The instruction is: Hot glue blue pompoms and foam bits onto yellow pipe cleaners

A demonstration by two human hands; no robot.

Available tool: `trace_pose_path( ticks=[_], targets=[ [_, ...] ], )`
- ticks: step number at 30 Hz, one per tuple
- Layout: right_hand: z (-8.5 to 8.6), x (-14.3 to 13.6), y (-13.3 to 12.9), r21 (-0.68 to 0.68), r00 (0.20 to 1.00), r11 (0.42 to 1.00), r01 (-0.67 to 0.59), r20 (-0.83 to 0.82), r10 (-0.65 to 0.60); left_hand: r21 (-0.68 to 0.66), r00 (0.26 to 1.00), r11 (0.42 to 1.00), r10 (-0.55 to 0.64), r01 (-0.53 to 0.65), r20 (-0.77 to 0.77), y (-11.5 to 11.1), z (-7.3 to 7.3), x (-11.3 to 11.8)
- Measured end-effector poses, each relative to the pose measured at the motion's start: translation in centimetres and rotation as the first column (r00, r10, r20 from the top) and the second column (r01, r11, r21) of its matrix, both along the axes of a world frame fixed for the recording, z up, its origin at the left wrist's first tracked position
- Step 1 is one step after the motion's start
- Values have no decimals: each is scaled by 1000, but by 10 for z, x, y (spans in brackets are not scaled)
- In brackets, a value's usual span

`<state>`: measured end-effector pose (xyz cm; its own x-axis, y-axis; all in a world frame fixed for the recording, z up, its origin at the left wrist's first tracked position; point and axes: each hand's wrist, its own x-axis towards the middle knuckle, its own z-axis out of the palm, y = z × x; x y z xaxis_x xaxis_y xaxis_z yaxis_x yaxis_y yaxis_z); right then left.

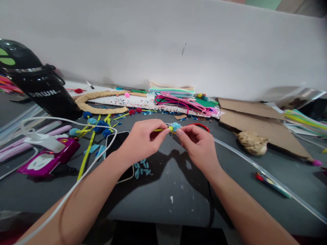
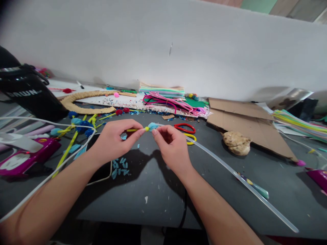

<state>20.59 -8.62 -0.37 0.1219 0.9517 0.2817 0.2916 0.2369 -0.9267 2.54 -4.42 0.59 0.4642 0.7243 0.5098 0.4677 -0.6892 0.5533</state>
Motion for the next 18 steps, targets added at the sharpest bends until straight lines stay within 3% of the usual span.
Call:
trace_pose_path(
  ticks=[18],
  targets=[
    [-2, -2, -5, 36, 999, 999, 34, -39, -33, -230, 995, 970, -65, 80, 71, 7, 10, -11]
  ],
)
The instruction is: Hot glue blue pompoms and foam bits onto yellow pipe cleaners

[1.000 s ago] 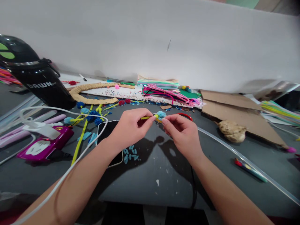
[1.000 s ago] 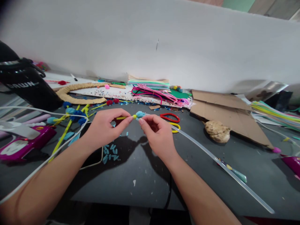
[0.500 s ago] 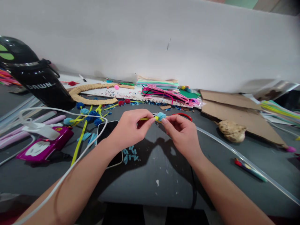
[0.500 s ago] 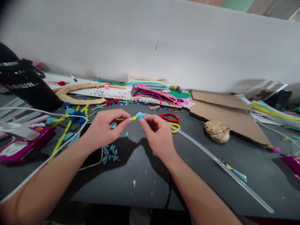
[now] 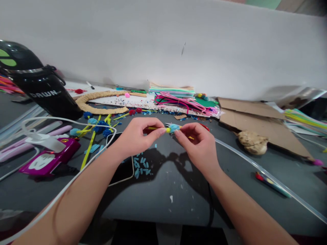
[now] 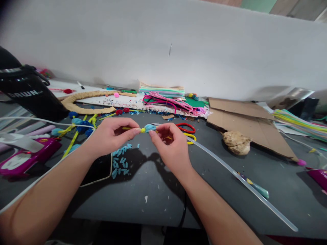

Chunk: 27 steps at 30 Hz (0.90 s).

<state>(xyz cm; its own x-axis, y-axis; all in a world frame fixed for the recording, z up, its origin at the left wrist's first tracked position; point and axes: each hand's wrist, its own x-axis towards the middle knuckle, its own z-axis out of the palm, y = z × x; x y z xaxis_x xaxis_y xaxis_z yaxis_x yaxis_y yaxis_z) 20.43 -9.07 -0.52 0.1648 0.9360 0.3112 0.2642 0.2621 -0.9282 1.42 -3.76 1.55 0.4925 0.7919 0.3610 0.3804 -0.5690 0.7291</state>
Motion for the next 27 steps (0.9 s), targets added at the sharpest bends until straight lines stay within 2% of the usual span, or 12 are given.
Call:
trace_pose_path(
  ticks=[7, 11, 14, 27],
  targets=[
    [-1, -3, -3, -70, 990, 996, -50, -138, 40, -35, 1000, 999, -28, 28, -8, 4, 1, -5],
    [-1, -2, -2, -86, 970, 985, -151, -203, 131, -41, 999, 998, -48, 48, -10, 4, 1, -6],
    [-1, -2, -2, -110, 969, 977, -184, -187, 162, -41, 997, 997, -70, 70, -15, 3, 1, -6],
    [1, -2, -2, -104, 979, 980, -167, -139, 152, -115, 993, 987, -116, 116, 3, 3, 2, -7]
  ],
)
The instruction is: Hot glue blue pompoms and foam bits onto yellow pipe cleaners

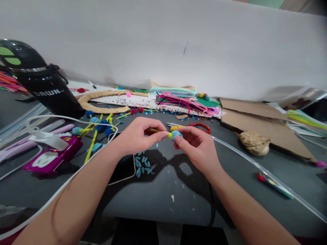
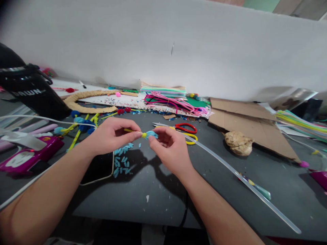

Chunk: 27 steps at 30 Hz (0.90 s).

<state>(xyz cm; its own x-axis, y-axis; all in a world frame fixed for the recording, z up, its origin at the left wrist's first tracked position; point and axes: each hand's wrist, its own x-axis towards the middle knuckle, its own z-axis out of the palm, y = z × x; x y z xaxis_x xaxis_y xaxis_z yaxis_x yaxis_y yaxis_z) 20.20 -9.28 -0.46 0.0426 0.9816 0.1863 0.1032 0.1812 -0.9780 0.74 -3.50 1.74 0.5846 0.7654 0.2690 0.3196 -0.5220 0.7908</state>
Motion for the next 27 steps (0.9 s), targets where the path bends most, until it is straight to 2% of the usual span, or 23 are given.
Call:
trace_pose_path(
  ticks=[10, 17, 21, 27],
  targets=[
    [-2, -3, 0, -8, 1000, 1000, 20, -14, -20, -42, 1000, 999, -18, 18, 2, 0, 1, 0],
    [-1, 1, 2, 14, 993, 998, -56, -104, 57, -57, 999, 998, 34, -32, 41, 3, 2, -2],
    [-3, 2, 2, 78, 993, 995, -67, -96, 75, -55, 998, 998, 39, -36, 39, 4, 1, -3],
    [-5, -1, 3, 58, 997, 997, -52, -51, 55, -35, 1000, 999, 27, -27, 15, 0, 0, 2]
  ],
)
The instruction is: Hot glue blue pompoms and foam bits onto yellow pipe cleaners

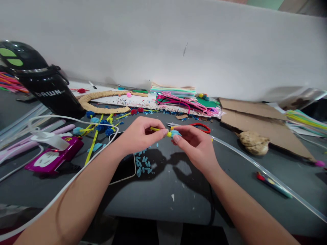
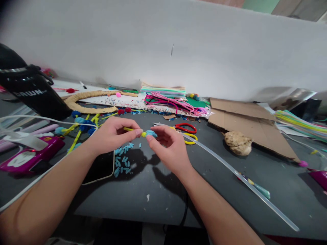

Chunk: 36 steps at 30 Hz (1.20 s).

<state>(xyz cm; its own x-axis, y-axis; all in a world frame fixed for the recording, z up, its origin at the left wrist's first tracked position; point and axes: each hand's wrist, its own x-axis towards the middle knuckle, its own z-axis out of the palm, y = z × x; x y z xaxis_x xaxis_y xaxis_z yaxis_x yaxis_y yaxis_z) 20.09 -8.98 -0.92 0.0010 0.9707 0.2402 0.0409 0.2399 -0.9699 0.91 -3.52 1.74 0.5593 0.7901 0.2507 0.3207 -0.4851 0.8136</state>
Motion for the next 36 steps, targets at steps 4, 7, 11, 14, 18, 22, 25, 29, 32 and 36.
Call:
trace_pose_path(
  ticks=[4, 7, 11, 14, 18, 22, 25, 29, 32, 36],
  targets=[
    [-2, -1, 1, 9, 999, 1000, 24, 43, -24, 3, 1000, 1000, 0, 0, -9, -1, 0, 1],
    [-2, -1, 0, 5, 999, 1000, 26, 41, -27, 1, 1000, 1000, 5, -5, -27, 0, -1, 1],
    [-1, -1, -1, -24, 999, 999, 31, 29, -30, -35, 999, 999, -10, 8, -50, -1, -1, 0],
    [0, 0, 2, -61, 1000, 998, 4, 20, -2, -38, 997, 998, -46, 43, -69, 2, -2, -1],
    [1, 3, 4, -96, 1000, 995, 7, 15, -6, 16, 996, 1000, 8, -6, -91, 12, -4, -6],
    [5, 14, 2, -236, 918, 954, -184, 306, 252, 22, 986, 987, 161, -160, -49, 23, -9, -11],
    [8, 24, -1, -308, 675, 906, -290, 605, 422, 51, 974, 973, 227, -225, -23, 28, -14, -13],
    [10, 34, -3, -238, 320, 958, -162, 905, 279, 56, 970, 968, 244, -244, 15, 32, -20, -13],
    [14, 40, -7, -238, 108, 971, 29, 966, 233, 18, 965, 970, 241, -244, 104, 35, -21, -13],
    [20, 46, -7, -261, 22, 940, 219, 965, 263, 13, 948, 978, 199, -209, 250, 38, -22, -14]
  ],
)
